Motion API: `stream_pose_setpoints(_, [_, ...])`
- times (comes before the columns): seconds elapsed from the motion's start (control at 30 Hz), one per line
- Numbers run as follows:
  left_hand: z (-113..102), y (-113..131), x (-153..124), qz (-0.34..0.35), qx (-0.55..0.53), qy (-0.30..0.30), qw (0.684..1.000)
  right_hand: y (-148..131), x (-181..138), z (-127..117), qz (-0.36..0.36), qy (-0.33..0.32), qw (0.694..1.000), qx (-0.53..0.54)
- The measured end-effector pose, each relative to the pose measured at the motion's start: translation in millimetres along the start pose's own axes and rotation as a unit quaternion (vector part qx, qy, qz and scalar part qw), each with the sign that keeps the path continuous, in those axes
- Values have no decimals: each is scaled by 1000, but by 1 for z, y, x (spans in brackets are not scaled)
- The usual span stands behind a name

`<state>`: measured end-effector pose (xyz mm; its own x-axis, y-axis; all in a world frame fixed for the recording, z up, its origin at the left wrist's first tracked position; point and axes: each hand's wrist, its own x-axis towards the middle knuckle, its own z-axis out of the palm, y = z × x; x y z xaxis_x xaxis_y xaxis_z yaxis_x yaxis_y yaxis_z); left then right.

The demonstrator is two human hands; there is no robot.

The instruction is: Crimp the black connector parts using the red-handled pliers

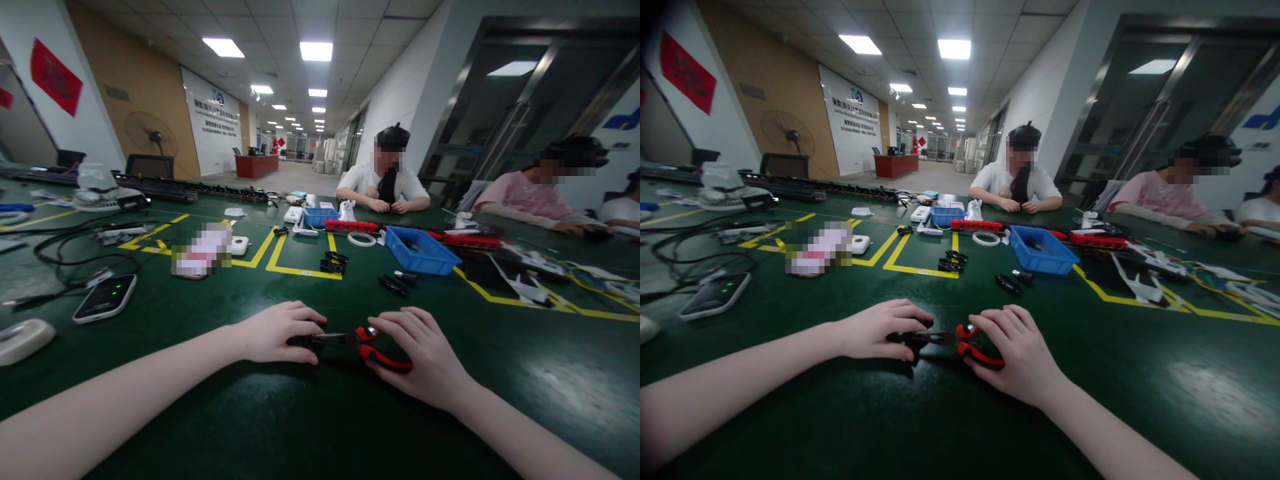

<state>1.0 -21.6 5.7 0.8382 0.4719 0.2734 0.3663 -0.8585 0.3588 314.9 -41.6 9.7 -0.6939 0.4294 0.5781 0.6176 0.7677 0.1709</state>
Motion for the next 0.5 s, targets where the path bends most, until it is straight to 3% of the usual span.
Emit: stream_pose_setpoints(0.5, [0, -2, 0, 2, 4, -11, 1000, -1, 0, -2, -10, 12, 1000, 0])
